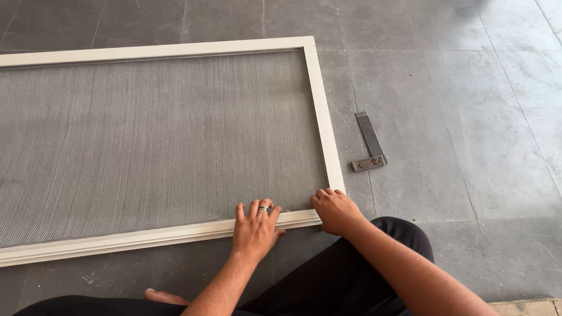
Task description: The person installs a mesh screen into a white rectangular frame by pressing the screen into the frame's groove and using a flat metal tool to secure it. The person works along each side of the frame, flipping the screen over to complete the installation.
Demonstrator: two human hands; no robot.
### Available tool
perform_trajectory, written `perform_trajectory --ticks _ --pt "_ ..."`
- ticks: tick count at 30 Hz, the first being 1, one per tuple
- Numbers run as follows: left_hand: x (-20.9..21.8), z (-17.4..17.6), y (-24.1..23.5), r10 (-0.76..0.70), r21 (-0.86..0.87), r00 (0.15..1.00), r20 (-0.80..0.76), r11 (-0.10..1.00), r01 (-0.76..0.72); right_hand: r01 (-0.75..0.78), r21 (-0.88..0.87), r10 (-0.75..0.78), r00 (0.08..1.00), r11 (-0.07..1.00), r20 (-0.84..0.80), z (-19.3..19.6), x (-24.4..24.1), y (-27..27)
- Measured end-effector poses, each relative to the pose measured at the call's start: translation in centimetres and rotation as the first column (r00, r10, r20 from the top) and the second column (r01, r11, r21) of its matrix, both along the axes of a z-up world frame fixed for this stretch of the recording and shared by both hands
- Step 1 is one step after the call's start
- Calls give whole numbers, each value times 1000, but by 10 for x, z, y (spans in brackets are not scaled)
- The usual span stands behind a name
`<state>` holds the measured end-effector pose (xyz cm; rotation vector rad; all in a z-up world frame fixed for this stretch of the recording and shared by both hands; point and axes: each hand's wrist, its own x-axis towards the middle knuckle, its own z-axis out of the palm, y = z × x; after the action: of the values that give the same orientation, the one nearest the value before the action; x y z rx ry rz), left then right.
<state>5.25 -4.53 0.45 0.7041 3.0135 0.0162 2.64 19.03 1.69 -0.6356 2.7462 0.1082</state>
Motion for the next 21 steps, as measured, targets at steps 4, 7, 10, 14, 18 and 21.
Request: perform_trajectory --ticks 4,7,10,14,18,21 --pt "0 -3 1 -11 0 1000 -24 1000 11 19 69 -17 999 997 -39 6 4 -2" --pt "-4 -5 -1 0 -24 1000 -4 1000 0 5 127 2 998 992 -56 12 3 -6" --pt "-1 -8 1 10 -15 1000 8 1000 -10 41 135 -43 999 990 12 18 1 -7" --pt "-2 -9 0 25 -19 1000 12 1000 -25 51 144 -63 995 988 76 26 -12 -12" --pt "1 -5 -1 46 68 999 29 997 -48 78 69 -84 993 995 87 30 -11 -8" --pt "-1 1 -7 52 192 994 96 979 -70 204 -101 -193 975 974 115 30 -11 1"
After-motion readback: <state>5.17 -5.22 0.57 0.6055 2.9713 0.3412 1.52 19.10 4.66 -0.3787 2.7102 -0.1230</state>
